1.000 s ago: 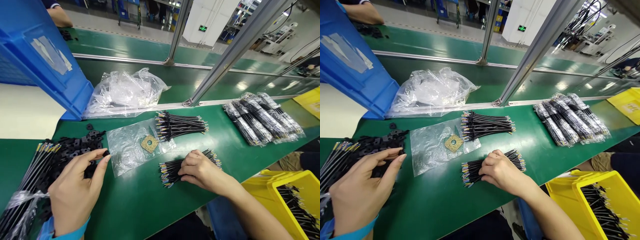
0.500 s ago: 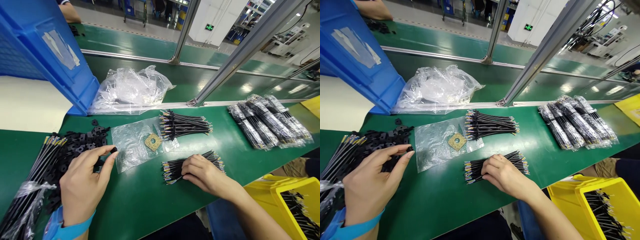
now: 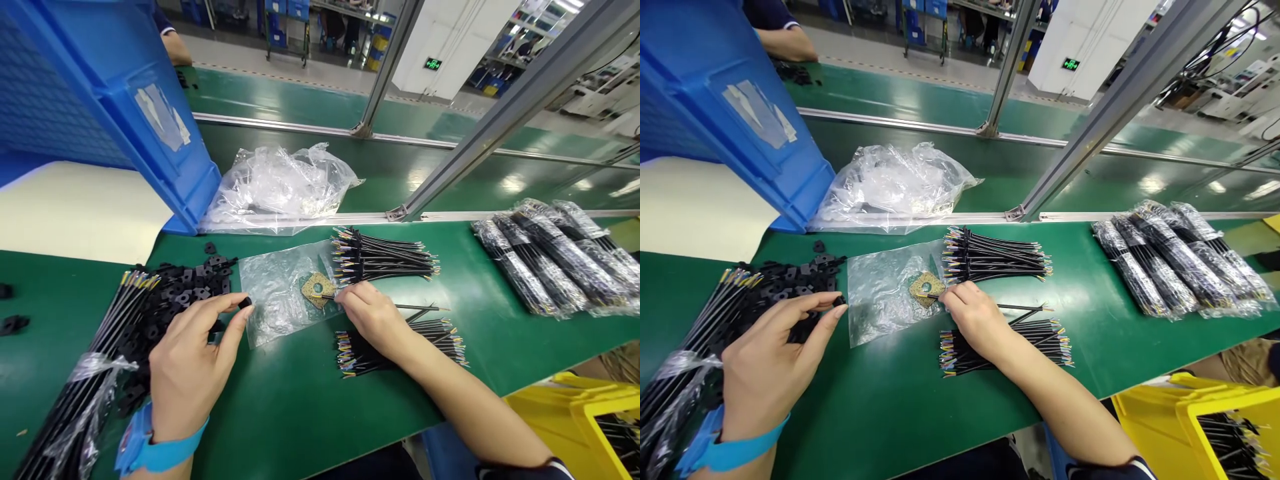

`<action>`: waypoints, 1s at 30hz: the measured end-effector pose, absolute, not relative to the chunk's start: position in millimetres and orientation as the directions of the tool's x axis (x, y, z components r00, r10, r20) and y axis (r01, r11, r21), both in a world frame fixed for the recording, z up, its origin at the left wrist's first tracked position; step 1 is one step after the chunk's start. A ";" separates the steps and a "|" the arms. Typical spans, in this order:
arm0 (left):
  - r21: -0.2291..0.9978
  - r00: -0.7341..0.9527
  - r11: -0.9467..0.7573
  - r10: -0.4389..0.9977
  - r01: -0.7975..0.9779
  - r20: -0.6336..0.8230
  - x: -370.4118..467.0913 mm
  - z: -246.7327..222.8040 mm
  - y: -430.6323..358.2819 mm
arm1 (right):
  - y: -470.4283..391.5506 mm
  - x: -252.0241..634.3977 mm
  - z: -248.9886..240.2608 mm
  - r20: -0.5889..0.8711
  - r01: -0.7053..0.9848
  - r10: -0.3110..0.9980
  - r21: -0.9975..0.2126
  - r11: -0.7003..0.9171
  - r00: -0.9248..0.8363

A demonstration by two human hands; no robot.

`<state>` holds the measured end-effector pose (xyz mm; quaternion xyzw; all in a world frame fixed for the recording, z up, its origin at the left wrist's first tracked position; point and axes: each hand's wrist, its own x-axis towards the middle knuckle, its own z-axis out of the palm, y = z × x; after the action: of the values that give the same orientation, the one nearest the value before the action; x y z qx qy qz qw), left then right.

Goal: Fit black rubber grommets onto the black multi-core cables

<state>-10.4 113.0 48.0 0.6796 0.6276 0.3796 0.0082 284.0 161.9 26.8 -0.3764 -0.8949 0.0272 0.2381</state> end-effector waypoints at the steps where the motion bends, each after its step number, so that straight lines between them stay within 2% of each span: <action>1: 0.492 -0.075 -0.217 0.858 0.843 0.508 -10.0 47.7 113.5 | 160.4 283.9 22.4 0.394 0.666 0.687 -0.214 0.715 -0.611; 5: 0.513 -0.074 -0.226 0.863 0.828 0.500 -7.9 46.1 113.8 | 153.9 287.2 14.1 0.351 0.691 0.690 -0.145 0.708 -0.633; 8: 0.585 -0.105 -0.196 0.892 0.787 0.440 -6.3 46.2 111.5 | 152.2 289.6 16.9 0.313 0.707 0.692 -0.085 0.702 -0.650; 13: 0.797 -0.197 -0.017 0.966 0.604 0.170 -2.1 49.6 108.0 | 153.5 292.6 20.8 0.271 0.733 0.703 0.018 0.680 -0.658; 16: 0.885 -0.207 0.114 0.978 0.452 -0.020 1.5 52.7 109.8 | 155.1 293.5 19.0 0.281 0.738 0.704 0.023 0.675 -0.652; 19: 0.932 -0.201 0.216 0.966 0.292 -0.161 6.7 54.2 113.9 | 156.1 292.6 21.1 0.374 0.719 0.681 -0.050 0.693 -0.630; 23: 0.953 -0.129 0.301 0.944 -0.036 -0.303 18.0 52.8 117.9 | 152.1 287.0 37.4 0.553 0.622 0.649 -0.274 0.733 -0.522; 26: 0.910 -0.037 0.353 0.929 -0.219 -0.369 27.0 50.8 118.2 | 144.3 281.3 52.5 0.592 0.530 0.635 -0.374 0.761 -0.496; 30: 0.864 0.024 0.380 0.919 -0.330 -0.395 33.3 50.4 117.5 | 134.8 275.5 62.5 0.583 0.434 0.638 -0.467 0.770 -0.503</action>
<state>33.3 117.5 50.4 0.2882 0.5107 0.4764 0.6551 275.5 134.8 62.5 -0.3127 -0.8570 0.1312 0.3880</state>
